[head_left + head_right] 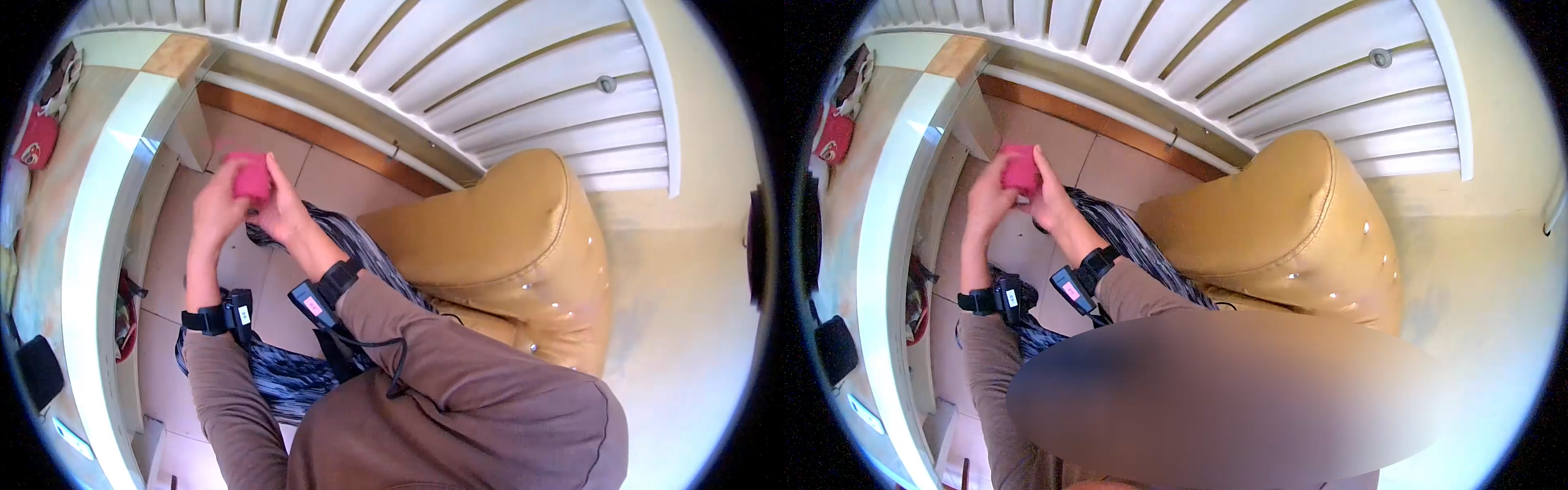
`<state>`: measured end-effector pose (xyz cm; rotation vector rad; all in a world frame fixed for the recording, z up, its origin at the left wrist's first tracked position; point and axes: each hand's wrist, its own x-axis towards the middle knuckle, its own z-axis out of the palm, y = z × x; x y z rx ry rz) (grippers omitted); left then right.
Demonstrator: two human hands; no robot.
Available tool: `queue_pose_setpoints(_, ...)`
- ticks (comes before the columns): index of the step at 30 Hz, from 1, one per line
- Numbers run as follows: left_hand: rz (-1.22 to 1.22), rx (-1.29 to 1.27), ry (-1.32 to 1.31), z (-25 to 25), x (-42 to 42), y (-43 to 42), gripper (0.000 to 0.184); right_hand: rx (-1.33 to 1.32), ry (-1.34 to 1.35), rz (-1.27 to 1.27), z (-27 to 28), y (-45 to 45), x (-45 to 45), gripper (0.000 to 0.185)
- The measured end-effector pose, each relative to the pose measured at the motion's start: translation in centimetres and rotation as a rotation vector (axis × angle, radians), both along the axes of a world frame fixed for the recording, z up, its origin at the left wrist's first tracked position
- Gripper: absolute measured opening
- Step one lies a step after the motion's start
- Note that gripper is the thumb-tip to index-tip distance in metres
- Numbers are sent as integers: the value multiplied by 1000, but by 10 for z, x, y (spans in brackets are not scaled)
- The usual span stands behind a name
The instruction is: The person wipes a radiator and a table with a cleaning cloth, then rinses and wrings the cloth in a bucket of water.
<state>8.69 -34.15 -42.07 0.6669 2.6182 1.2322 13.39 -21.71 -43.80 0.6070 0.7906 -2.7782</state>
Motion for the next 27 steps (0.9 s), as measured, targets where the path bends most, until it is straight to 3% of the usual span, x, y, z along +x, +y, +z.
queue_pose_setpoints(1, -103, -11, -13, 2, 6, 6, 49, -51, 28, -173, -11, 2, -7, 39)
queue_pose_setpoints(3, -220, -23, -31, 3, 12, 16, 51, 26, 11, -219, -21, 22, -8, 33)
queue_pose_setpoints(4, -295, 171, -53, 4, 13, 20, 52, 107, -3, -251, -19, 33, -7, 29)
queue_pose_setpoints(5, -366, 366, -75, 6, 11, 23, 52, 156, 1, -372, -16, 46, -5, 27)
queue_pose_setpoints(6, -371, 365, -73, 11, 8, 24, 52, 315, -8, -531, -11, 59, -5, 32)
queue_pose_setpoints(8, -316, 435, -318, 21, 4, 22, 48, 503, -62, -811, 7, 97, -1, 31)
queue_pose_setpoints(11, -250, 349, -320, 6, -5, 18, 44, 659, -88, -1212, 18, 152, 3, 35)
queue_pose_setpoints(14, -192, 245, -234, -10, -2, 10, 42, 775, -138, -1365, 10, 185, 6, 37)
queue_pose_setpoints(16, -250, 30, -216, -13, -1, 5, 41, 826, -182, -1426, 7, 201, 8, 36)
queue_pose_setpoints(17, -248, 30, -217, -14, 0, 3, 41, 924, -284, -1522, 10, 206, 6, 30)
queue_pose_setpoints(21, -214, -98, -191, -14, 1, -7, 43, 1036, -360, -1521, -6, 269, 9, 39)
queue_pose_setpoints(26, -184, -132, -175, -10, 2, -15, 44, 1296, -561, -1427, 20, 298, 11, 23)
queue_pose_setpoints(27, -186, -152, -199, -9, 3, -15, 44, 1327, -616, -1513, 22, 292, 9, 17)
